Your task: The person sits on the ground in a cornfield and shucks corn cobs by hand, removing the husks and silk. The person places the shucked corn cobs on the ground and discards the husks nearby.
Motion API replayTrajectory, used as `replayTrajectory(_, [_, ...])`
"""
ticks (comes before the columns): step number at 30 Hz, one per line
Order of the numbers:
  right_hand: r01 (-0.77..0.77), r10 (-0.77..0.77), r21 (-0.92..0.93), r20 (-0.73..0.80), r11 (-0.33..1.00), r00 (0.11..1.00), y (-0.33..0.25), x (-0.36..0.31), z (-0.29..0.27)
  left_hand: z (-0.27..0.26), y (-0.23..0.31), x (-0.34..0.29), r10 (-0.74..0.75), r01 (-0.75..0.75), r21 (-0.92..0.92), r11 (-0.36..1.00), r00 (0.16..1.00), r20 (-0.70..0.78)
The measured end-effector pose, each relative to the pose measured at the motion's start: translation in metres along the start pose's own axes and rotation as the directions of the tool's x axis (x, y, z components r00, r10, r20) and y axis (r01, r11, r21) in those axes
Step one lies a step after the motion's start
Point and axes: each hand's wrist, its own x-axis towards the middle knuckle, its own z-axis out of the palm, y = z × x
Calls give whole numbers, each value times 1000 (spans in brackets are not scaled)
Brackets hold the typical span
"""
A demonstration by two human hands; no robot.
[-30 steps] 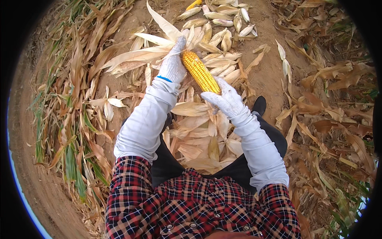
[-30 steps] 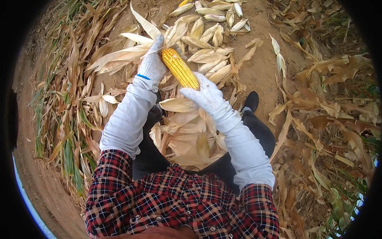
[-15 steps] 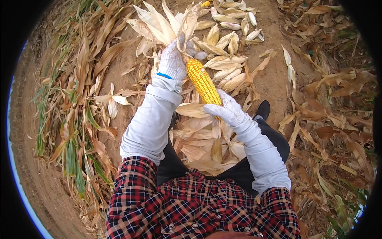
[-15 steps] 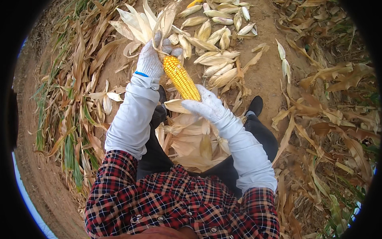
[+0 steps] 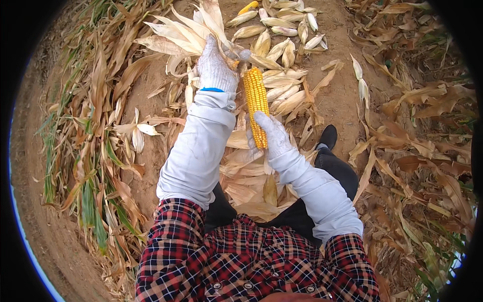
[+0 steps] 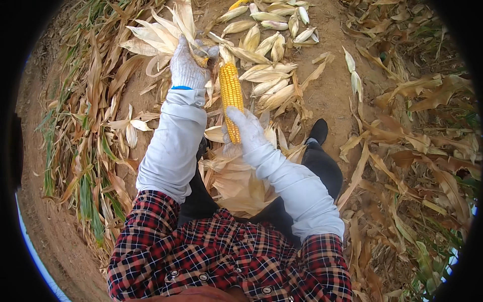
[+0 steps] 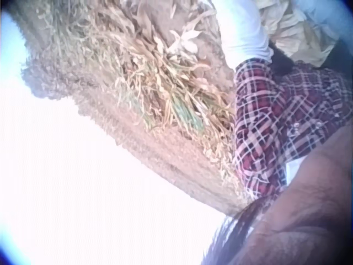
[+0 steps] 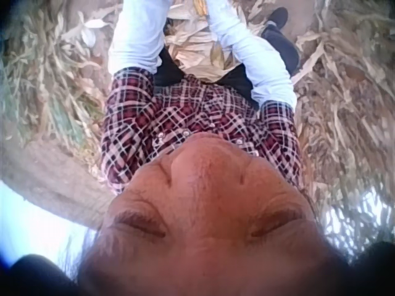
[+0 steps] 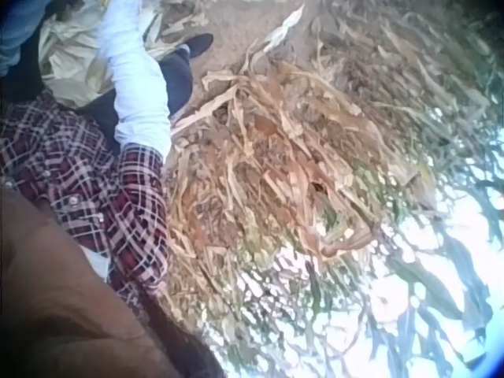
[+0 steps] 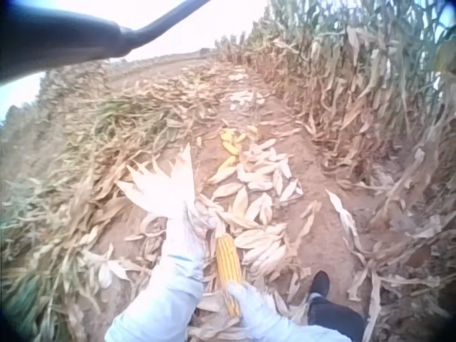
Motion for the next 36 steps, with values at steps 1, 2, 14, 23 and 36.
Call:
replayTrajectory(1, [38, -37, 51, -25, 998, 999, -7, 5, -7, 4, 10, -5, 41, -43, 80, 996, 999, 30])
replayTrajectory(2, [79, -74, 102, -52, 992, 996, -16, 11, -16, -7, 16, 4, 93, -115, 258, 959, 991, 97])
replayTrajectory(14, [417, -370, 119, -290, 901, 883, -78, 7, -79, -81, -38, -60, -986, -806, 569, -165, 126, -107])
replayTrajectory(23, [68, -56, -166, 73, 984, 996, -70, -3, -45, -37, 4, -20, -219, -836, 322, -444, 450, 866])
replayTrajectory(36, [396, -425, -155, -312, 905, 850, -86, 9, -72, -55, 4, -18, -627, -378, 914, 149, 678, 383])
